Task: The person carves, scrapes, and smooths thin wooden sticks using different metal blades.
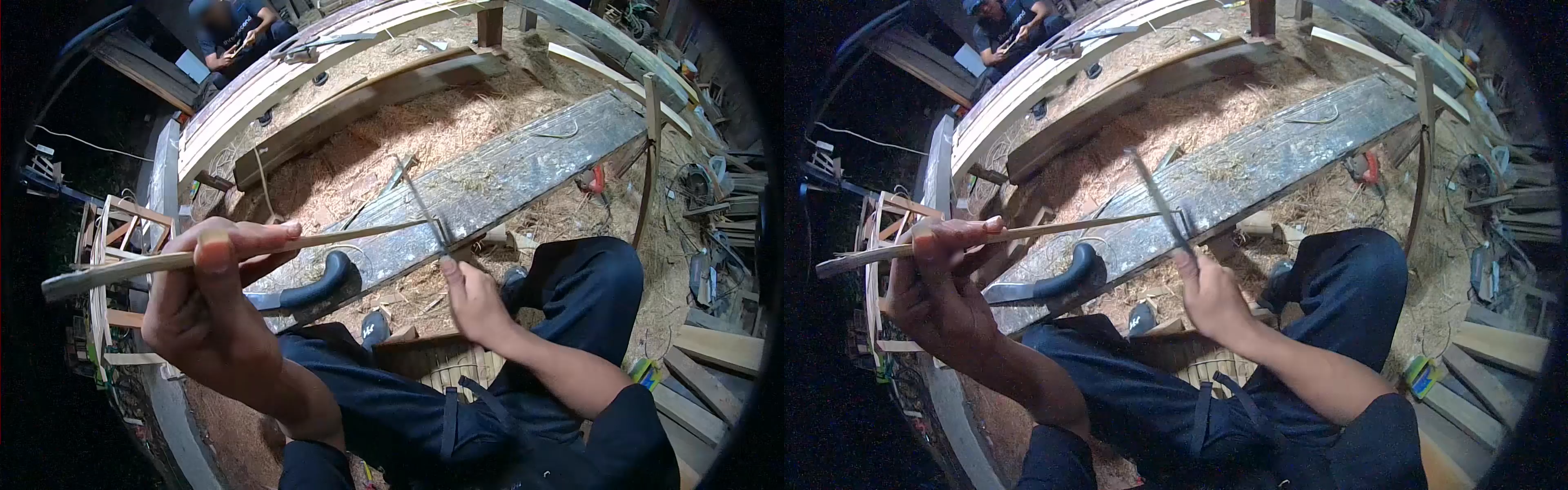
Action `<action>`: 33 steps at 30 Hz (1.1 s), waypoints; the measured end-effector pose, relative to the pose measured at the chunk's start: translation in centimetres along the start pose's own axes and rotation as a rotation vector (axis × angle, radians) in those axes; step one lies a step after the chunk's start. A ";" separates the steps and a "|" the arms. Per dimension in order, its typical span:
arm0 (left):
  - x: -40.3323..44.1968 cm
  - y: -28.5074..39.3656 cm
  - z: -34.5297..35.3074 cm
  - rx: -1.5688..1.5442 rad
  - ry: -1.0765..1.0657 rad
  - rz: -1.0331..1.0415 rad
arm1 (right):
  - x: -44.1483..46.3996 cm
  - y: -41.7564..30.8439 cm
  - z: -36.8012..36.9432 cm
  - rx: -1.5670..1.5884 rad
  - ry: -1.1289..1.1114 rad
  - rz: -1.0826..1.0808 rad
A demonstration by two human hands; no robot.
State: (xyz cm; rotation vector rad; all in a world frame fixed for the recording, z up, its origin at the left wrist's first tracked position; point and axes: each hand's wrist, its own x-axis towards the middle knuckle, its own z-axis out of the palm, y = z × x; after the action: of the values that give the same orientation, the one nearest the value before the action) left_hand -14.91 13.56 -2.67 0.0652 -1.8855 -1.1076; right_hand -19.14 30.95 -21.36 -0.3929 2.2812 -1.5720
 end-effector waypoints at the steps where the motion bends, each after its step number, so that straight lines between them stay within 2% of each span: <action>1: 0.2 0.0 0.0 0.022 0.001 -0.009 | 0.5 0.1 -0.2 -0.030 0.019 -0.014; 3: 0.2 0.3 0.5 0.054 -0.003 0.007 | -0.3 -2.0 -1.5 -0.014 -0.141 -0.014; 6: 0.1 0.5 0.8 0.062 -0.024 0.020 | -1.2 -3.7 -0.9 0.075 -0.059 -0.334; 7: 0.1 0.5 0.7 0.029 -0.030 0.025 | -0.9 -2.4 -0.5 0.083 -0.057 -0.325; 9: 0.3 0.0 0.2 0.026 -0.067 0.044 | 0.1 -0.1 -0.2 0.099 -0.016 0.071; 10: 0.4 -0.1 0.1 0.020 -0.089 0.063 | 0.6 0.2 -0.5 0.050 -0.033 0.114; 13: 0.2 0.2 0.1 0.034 -0.111 0.075 | -0.1 -2.2 -1.2 0.056 -0.132 -0.019; 15: 0.1 0.1 0.0 0.024 -0.117 0.054 | -0.7 -3.9 -0.8 0.133 -0.054 -0.281; 17: 0.3 -0.2 -0.5 -0.089 -0.194 0.111 | -0.6 -3.1 -0.6 0.139 -0.097 -0.129; 19: 0.3 -0.2 -1.1 -0.072 -0.209 0.096 | 0.0 -0.3 0.0 0.081 -0.020 -0.051; 21: 0.4 -0.2 -1.1 -0.064 -0.207 0.080 | -0.1 -0.6 -0.2 0.034 -0.003 -0.064; 23: 0.4 -0.3 -0.9 -0.073 -0.200 0.055 | -0.3 -3.6 -0.9 0.093 -0.127 -0.115; 24: 0.5 -0.3 -1.0 -0.072 -0.206 0.056 | -0.6 -3.7 -0.4 0.044 -0.024 -0.303; 25: 0.4 -0.4 -1.1 -0.082 -0.220 0.077 | -0.7 -3.4 -0.2 0.051 -0.023 -0.297; 27: 0.3 -0.5 -1.4 -0.089 -0.238 0.091 | -0.9 -2.1 0.2 0.216 -0.104 0.168; 28: 0.3 -0.6 -1.4 -0.092 -0.216 0.068 | -0.1 -0.9 0.2 0.106 0.003 0.005; 29: 0.4 -0.6 -1.4 -0.099 -0.191 0.048 | -0.1 -0.4 0.4 0.104 0.007 0.001; 31: 0.5 -0.9 -1.4 -0.118 -0.188 0.044 | -0.3 -1.7 0.0 0.056 -0.028 -0.038; 32: 0.5 -1.0 -1.4 -0.133 -0.199 0.045 | -0.7 -3.0 -0.6 0.094 -0.132 -0.087; 33: 0.5 -0.9 -1.2 -0.133 -0.204 0.045 | -1.0 -3.0 0.0 0.040 -0.011 -0.310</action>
State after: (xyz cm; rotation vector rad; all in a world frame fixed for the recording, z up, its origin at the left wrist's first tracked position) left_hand -14.68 11.95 -2.78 -0.1708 -1.9761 -1.2451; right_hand -18.10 30.36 -18.46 -0.7738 2.2593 -1.7489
